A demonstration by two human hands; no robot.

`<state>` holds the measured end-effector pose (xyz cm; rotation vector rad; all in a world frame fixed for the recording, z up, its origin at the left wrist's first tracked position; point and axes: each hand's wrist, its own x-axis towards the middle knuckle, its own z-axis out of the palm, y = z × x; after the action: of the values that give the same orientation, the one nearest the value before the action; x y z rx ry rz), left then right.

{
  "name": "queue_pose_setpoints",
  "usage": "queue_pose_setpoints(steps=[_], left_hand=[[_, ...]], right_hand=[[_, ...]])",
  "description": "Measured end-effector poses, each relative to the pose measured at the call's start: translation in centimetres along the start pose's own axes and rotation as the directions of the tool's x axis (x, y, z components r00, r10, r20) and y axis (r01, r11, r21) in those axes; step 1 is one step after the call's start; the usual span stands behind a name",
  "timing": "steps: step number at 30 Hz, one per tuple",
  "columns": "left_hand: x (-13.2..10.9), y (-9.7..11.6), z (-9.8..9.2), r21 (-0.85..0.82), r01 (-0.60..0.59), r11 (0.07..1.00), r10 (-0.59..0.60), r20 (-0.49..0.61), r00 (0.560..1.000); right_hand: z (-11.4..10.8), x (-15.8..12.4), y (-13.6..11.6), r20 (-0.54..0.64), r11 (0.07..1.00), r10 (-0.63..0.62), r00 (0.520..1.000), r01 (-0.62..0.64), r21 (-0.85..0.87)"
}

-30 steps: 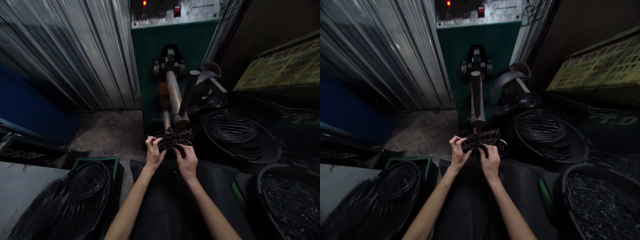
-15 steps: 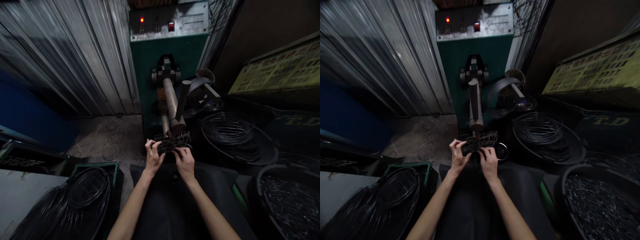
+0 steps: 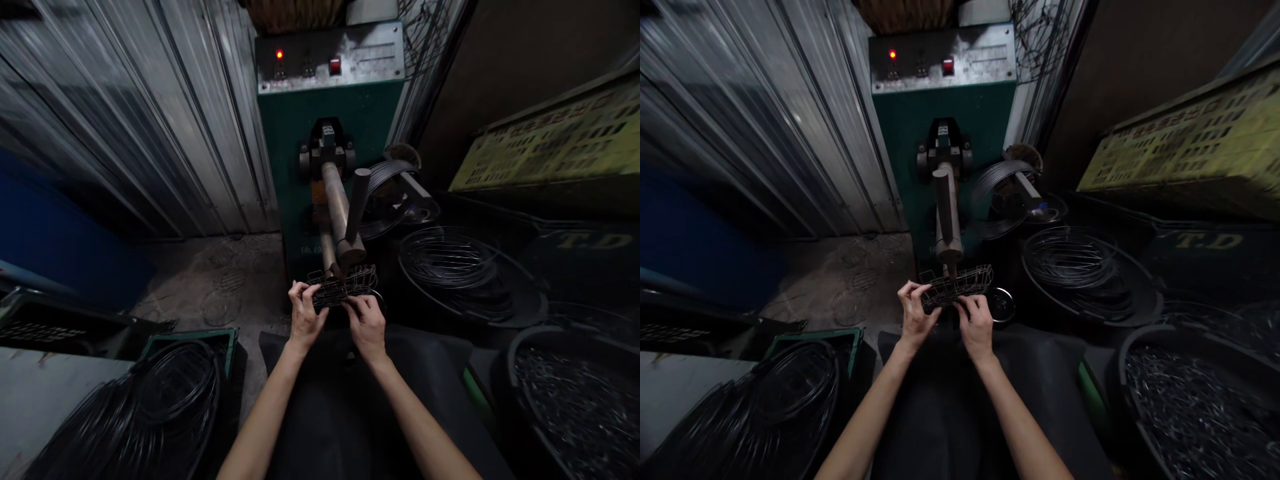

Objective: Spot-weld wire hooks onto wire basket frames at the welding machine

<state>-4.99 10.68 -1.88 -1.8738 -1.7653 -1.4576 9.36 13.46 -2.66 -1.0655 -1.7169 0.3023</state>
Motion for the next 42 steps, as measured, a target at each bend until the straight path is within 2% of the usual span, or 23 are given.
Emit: queue_pose_setpoints(steps=[6, 9, 12, 15, 19, 23, 26, 30, 33, 35, 39, 42], left_hand=[[0.1, -0.1, 0.3, -0.04, -0.013, 0.999, 0.011, -0.045, 0.999], [0.1, -0.1, 0.1, -0.024, 0.033, 0.999, -0.033, 0.001, 0.999], [0.0, -0.2, -0.1, -0.026, 0.048, 0.999, -0.047, 0.043, 0.998], [0.1, -0.2, -0.2, -0.042, 0.054, 0.998, -0.051, 0.067, 0.996], [0.4, 0.1, -0.5, -0.069, 0.069, 0.995, -0.063, 0.079, 0.995], [0.6, 1.0, -1.1, -0.132, 0.134, 0.982, -0.121, 0.102, 0.987], [0.6, 1.8, -1.4, -0.194, 0.217, 0.957, -0.195, 0.127, 0.973], [0.6, 2.5, -1.6, -0.216, 0.29, 0.932, -0.263, 0.149, 0.953], [0.7, 2.8, -1.5, -0.186, 0.308, 0.933, -0.287, 0.135, 0.948], [0.2, 3.3, -1.4, -0.163, 0.291, 0.943, -0.272, 0.129, 0.954], [-2.8, 4.2, -1.0, -0.145, 0.244, 0.959, -0.213, 0.203, 0.956], [-6.0, 4.1, -1.4, -0.149, 0.344, 0.927, -0.299, 0.262, 0.918]], right_hand=[[0.1, 0.1, -0.2, 0.015, 1.0, 0.009, 1.0, -0.009, 0.012], [-0.1, 0.2, -0.5, 0.017, 0.999, 0.041, 0.999, -0.042, 0.016], [-1.3, -0.5, -0.8, 0.023, 0.996, 0.093, 0.995, -0.093, 0.008], [-4.4, -2.4, -0.5, 0.054, 0.986, 0.163, 0.985, -0.16, -0.051], [-10.7, -5.6, 1.0, 0.12, 0.963, 0.233, 0.965, -0.211, -0.17], [-17.1, -7.5, 2.6, 0.074, 0.902, 0.349, 0.934, -0.313, -0.299], [-19.7, -8.3, 3.1, 0.04, 0.84, 0.452, 0.891, -0.41, -0.356], [-19.6, -10.2, 4.2, 0.113, 0.835, 0.489, 0.865, -0.427, -0.348], [-18.3, -12.2, 5.6, 0.2, 0.875, 0.42, 0.885, -0.336, -0.349], [-17.5, -13.3, 6.4, 0.2, 0.884, 0.37, 0.907, -0.277, -0.376], [-17.1, -14.3, 7.0, 0.18, 0.879, 0.334, 0.925, -0.236, -0.415], [-17.4, -14.1, 6.7, 0.176, 0.897, 0.321, 0.931, -0.239, -0.372]])
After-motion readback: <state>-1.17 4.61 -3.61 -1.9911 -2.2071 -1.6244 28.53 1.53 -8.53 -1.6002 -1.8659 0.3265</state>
